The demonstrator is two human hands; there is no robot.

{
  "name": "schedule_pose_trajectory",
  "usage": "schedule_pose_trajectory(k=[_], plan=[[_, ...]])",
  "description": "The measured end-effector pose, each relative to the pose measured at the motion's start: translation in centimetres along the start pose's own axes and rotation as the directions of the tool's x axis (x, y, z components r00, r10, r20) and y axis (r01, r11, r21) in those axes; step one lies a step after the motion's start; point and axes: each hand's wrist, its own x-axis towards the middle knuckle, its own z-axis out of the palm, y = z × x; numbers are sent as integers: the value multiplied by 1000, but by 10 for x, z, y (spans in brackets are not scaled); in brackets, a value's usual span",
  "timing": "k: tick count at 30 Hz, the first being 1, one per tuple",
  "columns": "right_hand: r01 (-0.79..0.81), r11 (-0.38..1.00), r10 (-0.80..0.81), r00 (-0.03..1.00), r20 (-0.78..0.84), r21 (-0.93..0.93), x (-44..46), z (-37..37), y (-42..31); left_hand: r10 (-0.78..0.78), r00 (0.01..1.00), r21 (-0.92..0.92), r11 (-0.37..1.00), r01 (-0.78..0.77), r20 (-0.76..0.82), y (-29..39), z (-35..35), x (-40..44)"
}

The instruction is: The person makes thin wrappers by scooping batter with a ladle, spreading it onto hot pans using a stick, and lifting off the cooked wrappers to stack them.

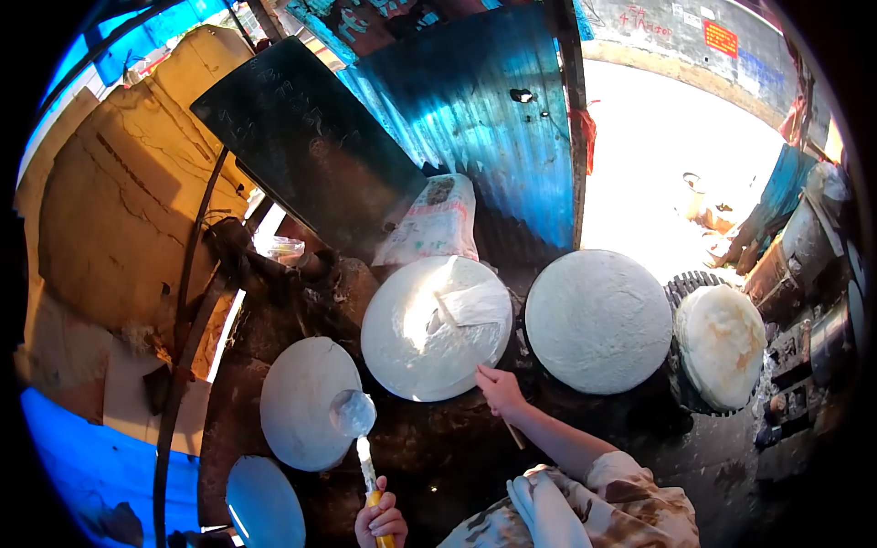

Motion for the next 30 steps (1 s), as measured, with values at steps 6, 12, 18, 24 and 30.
schedule_pose_trajectory(k=[6,12,18,24,30], plan=[[-21,988,35,995,-88,151,-11,11,35,30,998,89,996,-24,-61,-3,7,-1],[-35,999,35,996,79,-13,10,-25,-1,-71,971,587,786,194,-227,43,13,21],[-84,987,96,992,86,-136,32,-38,-19,-133,965,864,431,260,-224,22,72,87],[-106,994,108,971,213,-19,-33,-58,2,219,968,939,342,40,-121,-41,25,183],[180,981,-180,984,-4,70,5,-5,66,405,805,843,499,202,-433,-91,-40,199]])
